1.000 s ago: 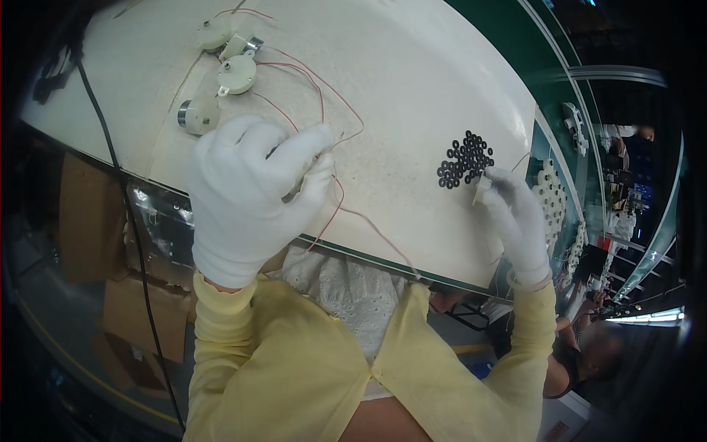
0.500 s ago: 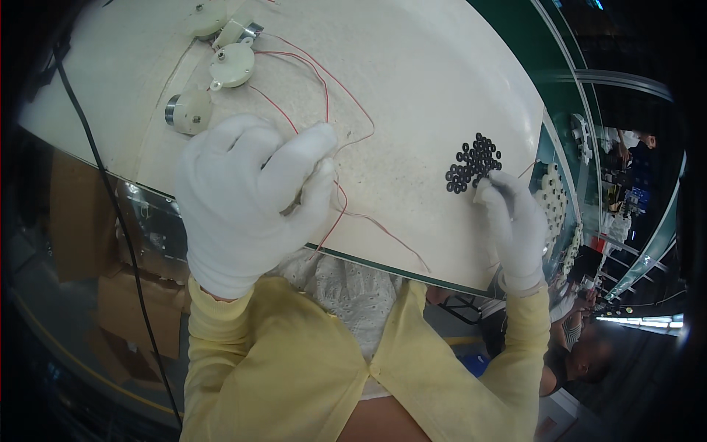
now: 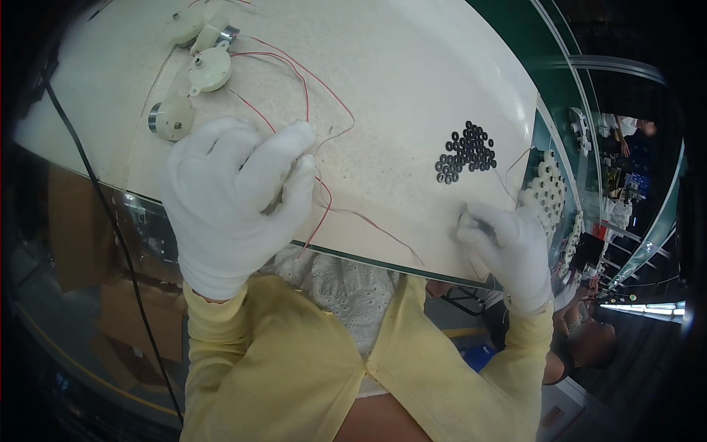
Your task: The person assembles small white electronic components by inserting red wires into the units and securing them with black washers. The person picks up a component, threads a wire, places a washer, and sets the unit aside, repeating this process for multiple items on a workbench.
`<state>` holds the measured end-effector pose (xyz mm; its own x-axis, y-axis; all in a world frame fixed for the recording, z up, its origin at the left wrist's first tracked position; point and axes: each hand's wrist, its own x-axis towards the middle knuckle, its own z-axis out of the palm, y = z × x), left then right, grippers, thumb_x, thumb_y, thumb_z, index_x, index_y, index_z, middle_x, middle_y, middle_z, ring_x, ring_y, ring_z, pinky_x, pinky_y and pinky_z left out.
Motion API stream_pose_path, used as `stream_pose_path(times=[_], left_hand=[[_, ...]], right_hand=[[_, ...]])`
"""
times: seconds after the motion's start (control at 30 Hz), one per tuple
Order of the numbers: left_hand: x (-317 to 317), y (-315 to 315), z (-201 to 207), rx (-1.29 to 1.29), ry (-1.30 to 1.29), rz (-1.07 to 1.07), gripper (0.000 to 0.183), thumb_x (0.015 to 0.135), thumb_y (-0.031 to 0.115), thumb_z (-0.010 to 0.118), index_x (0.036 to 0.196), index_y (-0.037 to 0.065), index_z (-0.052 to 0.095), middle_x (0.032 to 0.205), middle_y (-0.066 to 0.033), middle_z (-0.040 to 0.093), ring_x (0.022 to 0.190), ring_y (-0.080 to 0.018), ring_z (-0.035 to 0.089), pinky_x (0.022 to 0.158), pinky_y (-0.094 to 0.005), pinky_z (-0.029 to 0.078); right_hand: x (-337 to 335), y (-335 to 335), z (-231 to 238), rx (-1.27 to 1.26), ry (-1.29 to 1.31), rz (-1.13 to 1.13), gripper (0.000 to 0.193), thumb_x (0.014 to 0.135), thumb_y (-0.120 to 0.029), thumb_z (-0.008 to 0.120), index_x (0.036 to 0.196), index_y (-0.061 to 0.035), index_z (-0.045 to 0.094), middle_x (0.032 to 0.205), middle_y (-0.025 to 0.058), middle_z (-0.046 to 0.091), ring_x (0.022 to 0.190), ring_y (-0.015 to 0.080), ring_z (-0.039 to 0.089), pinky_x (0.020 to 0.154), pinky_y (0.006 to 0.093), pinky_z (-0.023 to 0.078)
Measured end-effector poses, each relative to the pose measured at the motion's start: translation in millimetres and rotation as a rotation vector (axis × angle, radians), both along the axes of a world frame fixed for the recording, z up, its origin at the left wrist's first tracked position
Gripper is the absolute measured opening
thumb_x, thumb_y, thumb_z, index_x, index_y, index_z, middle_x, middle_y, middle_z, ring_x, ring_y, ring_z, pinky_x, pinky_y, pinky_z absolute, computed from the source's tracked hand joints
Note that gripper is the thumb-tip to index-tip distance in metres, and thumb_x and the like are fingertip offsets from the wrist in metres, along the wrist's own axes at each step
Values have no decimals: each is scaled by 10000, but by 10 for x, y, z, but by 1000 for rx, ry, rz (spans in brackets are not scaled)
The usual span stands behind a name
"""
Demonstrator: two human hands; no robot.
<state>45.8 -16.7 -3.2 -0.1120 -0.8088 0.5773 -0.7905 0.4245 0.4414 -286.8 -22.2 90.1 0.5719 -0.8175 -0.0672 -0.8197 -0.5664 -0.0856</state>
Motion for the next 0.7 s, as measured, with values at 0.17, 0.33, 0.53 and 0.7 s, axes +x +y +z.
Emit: stream_pose_path(times=[0.17,0.33,0.53,0.7], left_hand=[[30,8,-47,-64,-38,-4,367,753,31,768,1097,148,717,861,-29,547,807,-256,571,697,-400,455],[11,19,-49,-55,-15,-25,378,778,30,768,1134,145,712,894,-37,582,830,-267,589,722,-406,466],[-13,25,-13,-47,-23,-5,368,803,18,761,1150,131,722,891,-50,605,843,-274,606,760,-403,479],[-53,-16,-19,-91,-43,-6,319,816,31,744,1124,115,733,840,-55,596,800,-274,593,723,-401,474]], right_hand=[[-107,-50,-147,34,-167,-127,189,902,-193,751,1064,-106,712,756,27,721,620,256,647,649,352,499],[-442,31,-391,-73,-118,-448,189,954,-141,674,1130,-88,719,747,107,709,615,307,659,625,393,509],[-675,188,-307,-249,17,-233,322,968,-135,662,1281,-64,679,716,151,678,599,343,652,550,415,489],[-600,228,-128,-190,-162,-510,454,948,-250,702,1367,-90,631,693,132,661,604,322,669,536,409,484]])
